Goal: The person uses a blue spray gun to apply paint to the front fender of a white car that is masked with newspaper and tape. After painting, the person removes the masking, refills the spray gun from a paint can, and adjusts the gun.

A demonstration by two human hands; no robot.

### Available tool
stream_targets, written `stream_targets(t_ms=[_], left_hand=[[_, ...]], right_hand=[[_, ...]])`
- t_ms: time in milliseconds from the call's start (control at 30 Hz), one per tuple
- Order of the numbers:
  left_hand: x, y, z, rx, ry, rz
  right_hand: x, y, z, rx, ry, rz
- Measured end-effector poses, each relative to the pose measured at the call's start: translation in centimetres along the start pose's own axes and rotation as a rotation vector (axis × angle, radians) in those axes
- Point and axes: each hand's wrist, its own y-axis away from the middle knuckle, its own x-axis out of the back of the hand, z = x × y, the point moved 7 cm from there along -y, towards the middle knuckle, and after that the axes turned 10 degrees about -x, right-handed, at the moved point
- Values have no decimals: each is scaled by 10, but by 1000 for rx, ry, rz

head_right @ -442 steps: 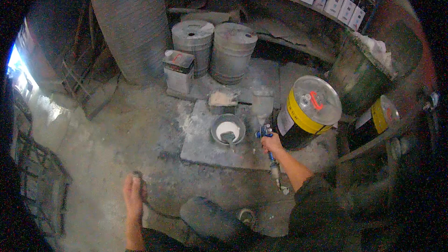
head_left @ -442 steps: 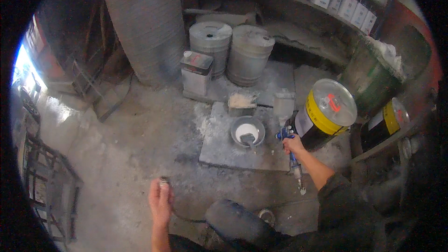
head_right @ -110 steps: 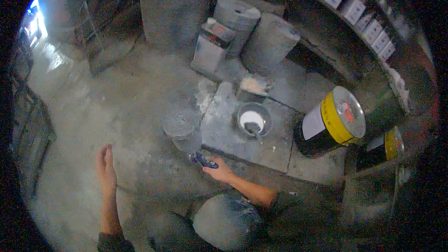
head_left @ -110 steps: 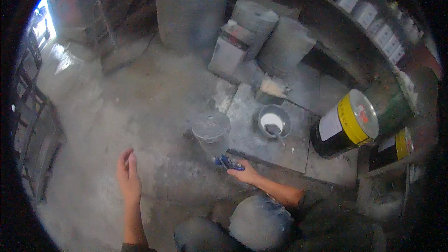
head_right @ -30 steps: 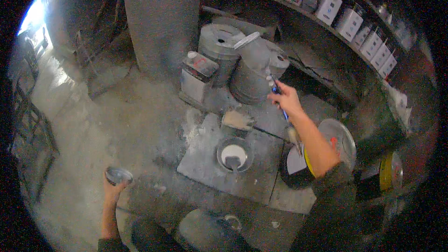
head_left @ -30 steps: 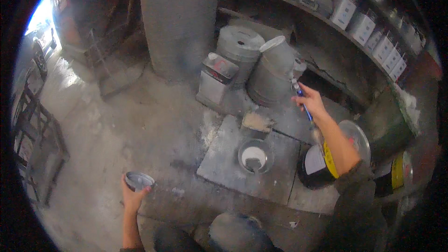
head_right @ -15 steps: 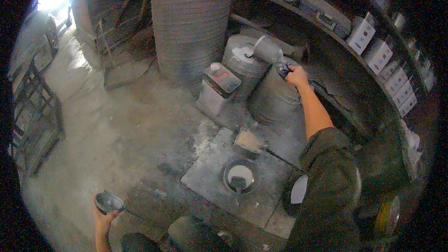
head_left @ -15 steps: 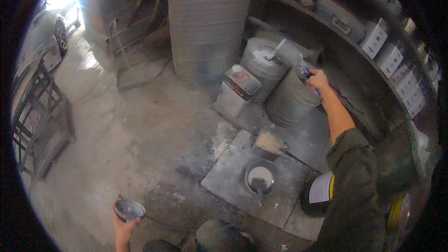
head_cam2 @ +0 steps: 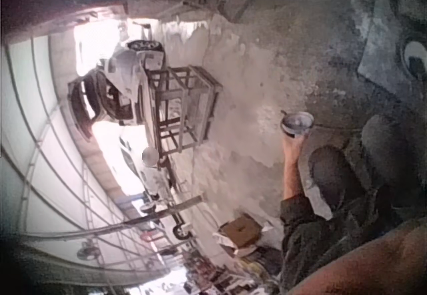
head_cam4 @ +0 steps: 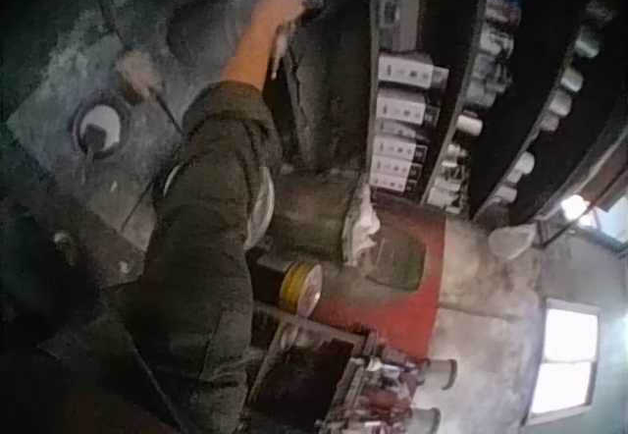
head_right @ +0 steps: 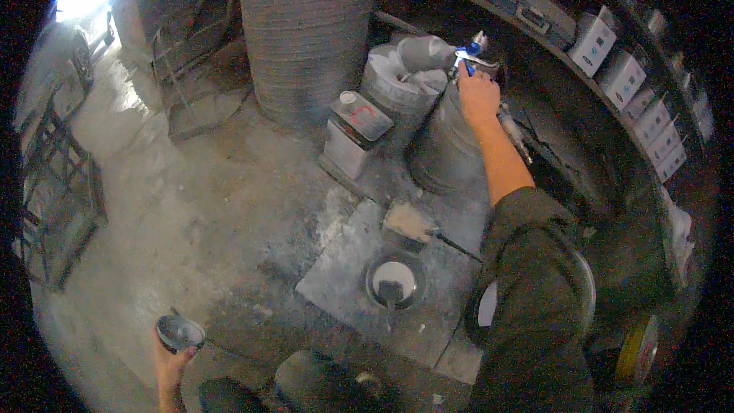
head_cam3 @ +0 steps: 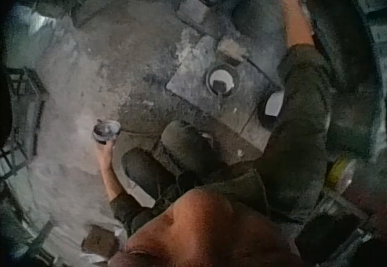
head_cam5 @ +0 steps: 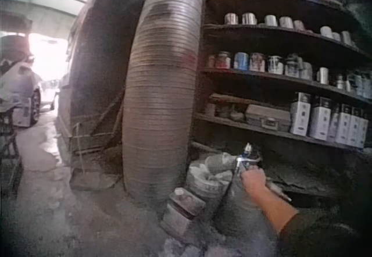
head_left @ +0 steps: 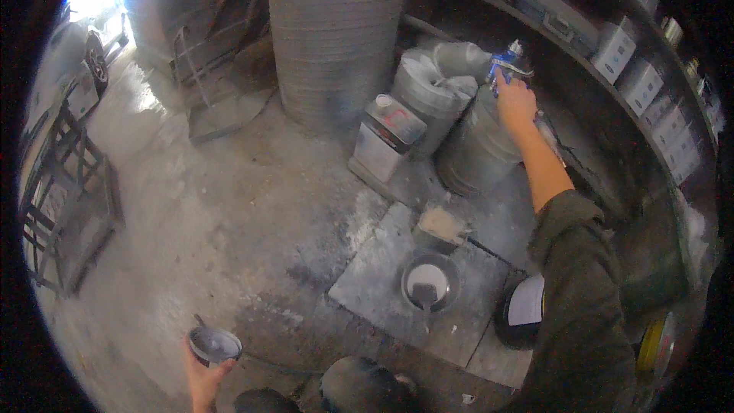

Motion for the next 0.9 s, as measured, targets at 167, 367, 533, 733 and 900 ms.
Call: stream_targets(t_ms=[167,367,533,733,900], left_hand=[[-17,-13,0,31,174,-10],[-77,-29,-4,48,790,-184],[-116,-45,-22,169,857,-308],[-188,-49,8,221,509,-439],[-217,-49,-6,215,351,-602]], right_hand=[[7,48,-6,-300,-537,-144],[-4,235,4,-643,-1617,-573],[27,424,46,-864,-1527,-534],[-15,581,66,-1044,-1265,-488],[-38,609,57,-946,-707,-629]])
